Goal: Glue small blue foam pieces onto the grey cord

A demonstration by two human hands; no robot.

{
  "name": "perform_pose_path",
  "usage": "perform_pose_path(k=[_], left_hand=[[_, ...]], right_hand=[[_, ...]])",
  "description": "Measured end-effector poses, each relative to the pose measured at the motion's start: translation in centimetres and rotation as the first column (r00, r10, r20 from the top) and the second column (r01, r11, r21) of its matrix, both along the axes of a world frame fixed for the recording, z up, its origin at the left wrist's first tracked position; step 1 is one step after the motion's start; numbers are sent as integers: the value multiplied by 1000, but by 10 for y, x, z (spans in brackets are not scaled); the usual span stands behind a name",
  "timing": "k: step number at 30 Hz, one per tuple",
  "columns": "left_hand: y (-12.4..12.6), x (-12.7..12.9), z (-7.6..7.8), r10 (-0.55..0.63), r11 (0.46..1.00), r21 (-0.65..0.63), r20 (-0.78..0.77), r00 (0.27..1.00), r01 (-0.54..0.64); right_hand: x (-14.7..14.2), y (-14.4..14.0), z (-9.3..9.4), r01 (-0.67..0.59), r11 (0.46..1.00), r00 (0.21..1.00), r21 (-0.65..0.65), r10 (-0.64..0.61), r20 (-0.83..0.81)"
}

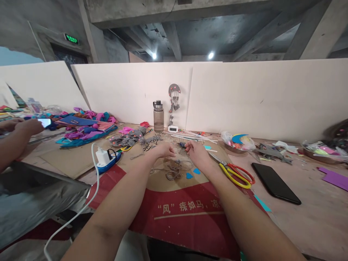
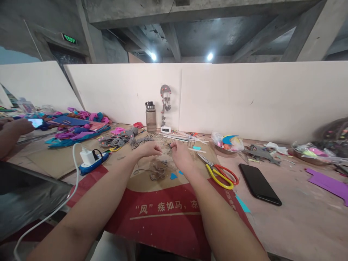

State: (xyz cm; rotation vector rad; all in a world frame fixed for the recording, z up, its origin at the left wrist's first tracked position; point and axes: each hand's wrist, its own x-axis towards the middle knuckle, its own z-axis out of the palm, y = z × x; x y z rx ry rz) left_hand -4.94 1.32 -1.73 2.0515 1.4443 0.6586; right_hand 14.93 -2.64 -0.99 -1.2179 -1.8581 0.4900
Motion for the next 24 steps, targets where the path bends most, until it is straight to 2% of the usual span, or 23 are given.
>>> perform_pose_path(k=[3,6,9,15,17,20,24], left_hand=[[1,11,-12,-43,996,-82,-79,996,37],[2,20,-19,-66,994,-93,-92,994,57],[1,24,-21,-80,994,-79,-99,992,72],[1,24,-20,-66,998,-10,-69,995,65],[1,23,-18,-78,997,-23,-20,997,78],[0,20,-12,-111,993,-21,131,985,114],[-7,17,2,-142,989,5,334,932,148]], right_hand=[[0,3,-3,11,1000,999,20,-12,38],[2,3,-2,28,997,998,70,-31,49],[2,5,-6,45,993,992,109,-57,114],[-1,8,-18,38,996,935,76,-62,349],[-2,7,-17,36,995,928,89,-66,367],[-3,3,-13,38,995,918,94,-72,391],[-4,0,-10,-2,1000,931,24,-7,366]])
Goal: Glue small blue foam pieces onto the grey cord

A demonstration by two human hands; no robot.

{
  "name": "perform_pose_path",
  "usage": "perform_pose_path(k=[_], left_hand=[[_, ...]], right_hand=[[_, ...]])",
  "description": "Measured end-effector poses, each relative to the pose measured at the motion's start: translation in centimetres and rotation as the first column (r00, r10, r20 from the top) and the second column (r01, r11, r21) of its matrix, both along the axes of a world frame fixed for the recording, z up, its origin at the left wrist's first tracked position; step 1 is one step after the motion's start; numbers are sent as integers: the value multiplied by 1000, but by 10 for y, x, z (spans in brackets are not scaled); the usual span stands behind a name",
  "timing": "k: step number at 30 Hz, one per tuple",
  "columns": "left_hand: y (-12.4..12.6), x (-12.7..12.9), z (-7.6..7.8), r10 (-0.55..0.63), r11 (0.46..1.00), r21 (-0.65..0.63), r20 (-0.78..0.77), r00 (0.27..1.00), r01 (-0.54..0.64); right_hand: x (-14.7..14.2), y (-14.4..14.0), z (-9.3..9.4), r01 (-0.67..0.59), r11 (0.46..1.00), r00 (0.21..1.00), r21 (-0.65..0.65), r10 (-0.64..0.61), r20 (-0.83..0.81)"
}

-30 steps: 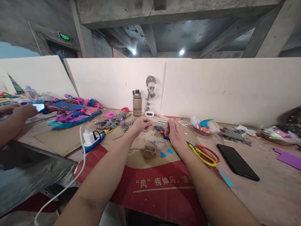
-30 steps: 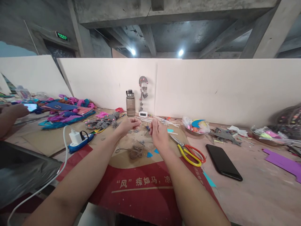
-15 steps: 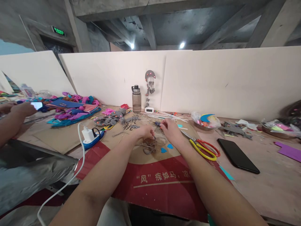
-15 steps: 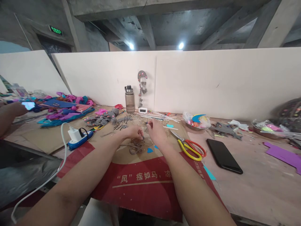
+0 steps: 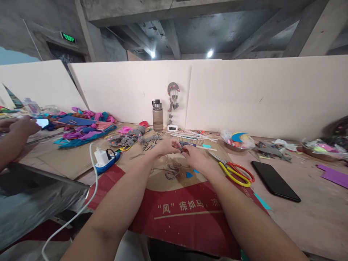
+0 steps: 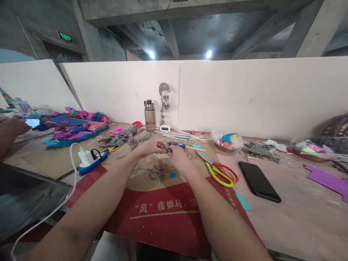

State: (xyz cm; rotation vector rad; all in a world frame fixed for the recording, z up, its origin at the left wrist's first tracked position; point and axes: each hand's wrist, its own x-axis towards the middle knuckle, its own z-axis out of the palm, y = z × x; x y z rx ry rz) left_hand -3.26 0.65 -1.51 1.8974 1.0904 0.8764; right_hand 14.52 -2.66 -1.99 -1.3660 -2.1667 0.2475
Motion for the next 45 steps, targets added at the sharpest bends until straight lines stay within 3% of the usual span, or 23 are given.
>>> perform_pose_path(k=[6,13,20,24,27,32,40,45], left_hand=[[-12,1,16,-23,997,-71,232,972,41],[-11,0,18,-16,973,-200,445,896,116],[-12,7,20,176,976,-198,469,865,-91],[-12,8,20,218,972,-184,470,855,-146],[-13,10,21,178,980,-159,450,875,-117],[-16,15,21,115,991,-114,400,909,-75],[-17,15,20,27,987,-151,472,881,51],[-20,15,20,-35,981,-160,431,902,114]], right_hand=[[4,6,1,-2,999,985,45,10,-172],[4,4,4,1,1000,966,30,7,-260],[3,1,7,-6,999,963,35,15,-269],[2,-1,8,18,999,946,51,-1,-324],[3,-2,9,24,997,905,71,8,-424],[5,6,6,-44,998,835,-35,18,-550],[4,15,2,-25,993,753,-115,-57,-656],[3,11,5,-23,995,756,-98,-47,-653]])
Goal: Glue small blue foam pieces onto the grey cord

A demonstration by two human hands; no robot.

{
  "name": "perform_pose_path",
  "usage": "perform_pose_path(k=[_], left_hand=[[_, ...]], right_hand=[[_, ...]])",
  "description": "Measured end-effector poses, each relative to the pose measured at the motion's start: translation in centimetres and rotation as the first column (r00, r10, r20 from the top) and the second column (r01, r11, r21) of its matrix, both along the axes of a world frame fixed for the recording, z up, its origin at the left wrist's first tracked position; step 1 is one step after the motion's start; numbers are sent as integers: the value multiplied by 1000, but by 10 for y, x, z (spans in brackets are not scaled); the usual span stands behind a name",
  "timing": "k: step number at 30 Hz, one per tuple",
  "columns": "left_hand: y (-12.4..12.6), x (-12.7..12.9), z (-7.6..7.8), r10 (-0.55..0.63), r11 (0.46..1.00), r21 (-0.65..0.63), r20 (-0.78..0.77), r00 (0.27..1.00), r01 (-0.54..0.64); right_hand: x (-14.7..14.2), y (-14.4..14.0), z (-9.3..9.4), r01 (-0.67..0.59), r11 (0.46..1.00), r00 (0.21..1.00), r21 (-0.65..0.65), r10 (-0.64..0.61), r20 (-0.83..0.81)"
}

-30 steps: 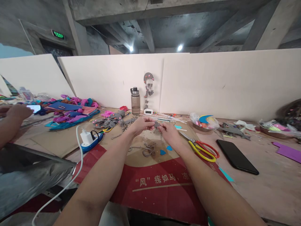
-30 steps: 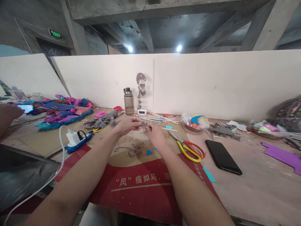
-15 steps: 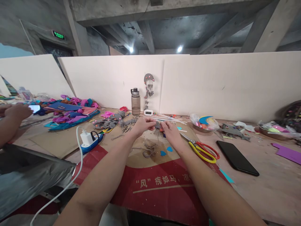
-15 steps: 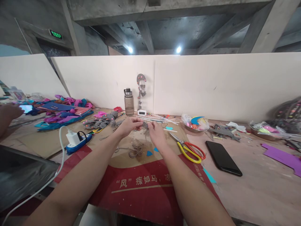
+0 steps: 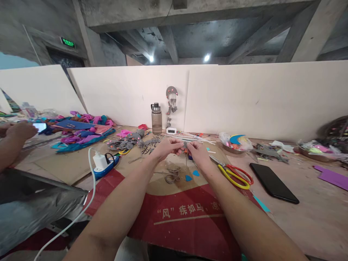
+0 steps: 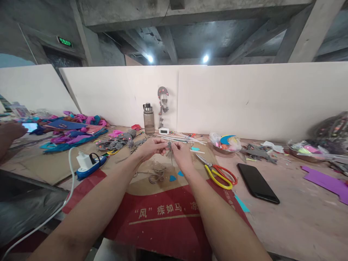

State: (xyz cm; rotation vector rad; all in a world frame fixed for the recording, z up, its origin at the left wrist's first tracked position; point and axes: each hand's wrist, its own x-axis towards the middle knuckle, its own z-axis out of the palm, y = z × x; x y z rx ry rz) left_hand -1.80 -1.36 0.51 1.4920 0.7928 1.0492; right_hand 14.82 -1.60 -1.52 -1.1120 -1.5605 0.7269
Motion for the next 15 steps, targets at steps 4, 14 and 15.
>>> perform_pose_path(k=[4,14,15], left_hand=[[1,1,-1,43,999,12,8,999,-43],[8,2,-8,-5,1000,24,85,996,3],[7,2,-8,-24,1000,16,102,994,22]], right_hand=[[-1,-2,-1,-35,999,999,6,35,-40],[-2,-2,-2,-111,994,986,-19,108,-131],[-2,-1,-2,-103,994,985,-24,99,-142]])
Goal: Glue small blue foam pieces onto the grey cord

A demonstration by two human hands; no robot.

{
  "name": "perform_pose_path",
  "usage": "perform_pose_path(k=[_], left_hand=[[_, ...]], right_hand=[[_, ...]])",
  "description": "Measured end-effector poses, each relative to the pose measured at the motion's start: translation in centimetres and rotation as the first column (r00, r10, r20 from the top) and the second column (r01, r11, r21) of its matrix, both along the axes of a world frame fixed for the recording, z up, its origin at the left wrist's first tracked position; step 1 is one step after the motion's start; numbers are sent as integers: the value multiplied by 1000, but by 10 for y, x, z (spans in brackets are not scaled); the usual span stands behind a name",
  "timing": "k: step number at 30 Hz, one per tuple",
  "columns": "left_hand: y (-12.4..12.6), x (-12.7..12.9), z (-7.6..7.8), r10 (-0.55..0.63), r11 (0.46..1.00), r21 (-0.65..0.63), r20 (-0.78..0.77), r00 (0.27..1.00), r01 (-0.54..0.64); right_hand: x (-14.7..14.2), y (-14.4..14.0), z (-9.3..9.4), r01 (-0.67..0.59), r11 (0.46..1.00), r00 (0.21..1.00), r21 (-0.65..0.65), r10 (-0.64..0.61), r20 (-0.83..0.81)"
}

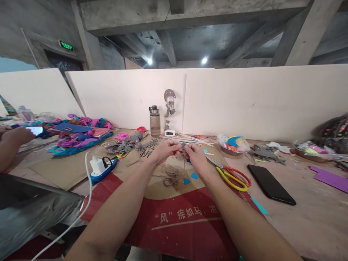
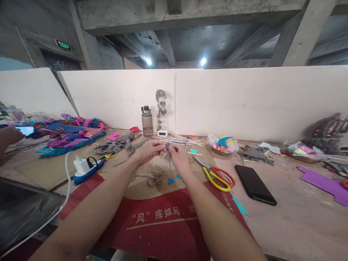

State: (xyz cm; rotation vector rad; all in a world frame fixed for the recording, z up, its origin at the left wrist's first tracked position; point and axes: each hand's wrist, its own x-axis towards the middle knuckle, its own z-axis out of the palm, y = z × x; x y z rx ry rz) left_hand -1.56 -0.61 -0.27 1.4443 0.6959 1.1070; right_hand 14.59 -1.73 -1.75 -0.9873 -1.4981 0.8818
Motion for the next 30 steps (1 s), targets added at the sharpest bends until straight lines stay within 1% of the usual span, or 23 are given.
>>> perform_pose_path(k=[3,6,9,13,17,22,26,30], left_hand=[[0,1,-1,2,1000,-14,3,1000,-2],[2,0,-4,71,997,-33,15,997,-71],[6,-2,-6,156,987,-41,63,986,-154],[10,-4,-6,242,970,-45,81,967,-239],[12,-7,-7,319,948,-14,48,947,-319],[16,-13,-10,447,894,68,-40,894,-444],[21,-16,-14,465,884,79,-65,883,-460],[23,-16,-18,455,889,65,-19,890,-453]], right_hand=[[0,-1,-1,-1,1000,1000,6,1,7],[-2,-4,0,11,999,997,36,-13,77],[-4,-8,0,58,997,989,55,-65,135],[-4,-9,-1,109,994,973,31,-113,200],[-7,-7,-6,132,989,952,71,-146,268],[-17,0,-13,147,978,932,148,-187,310],[-20,2,-17,160,971,930,176,-208,304],[-16,2,-25,154,970,936,191,-205,288]])
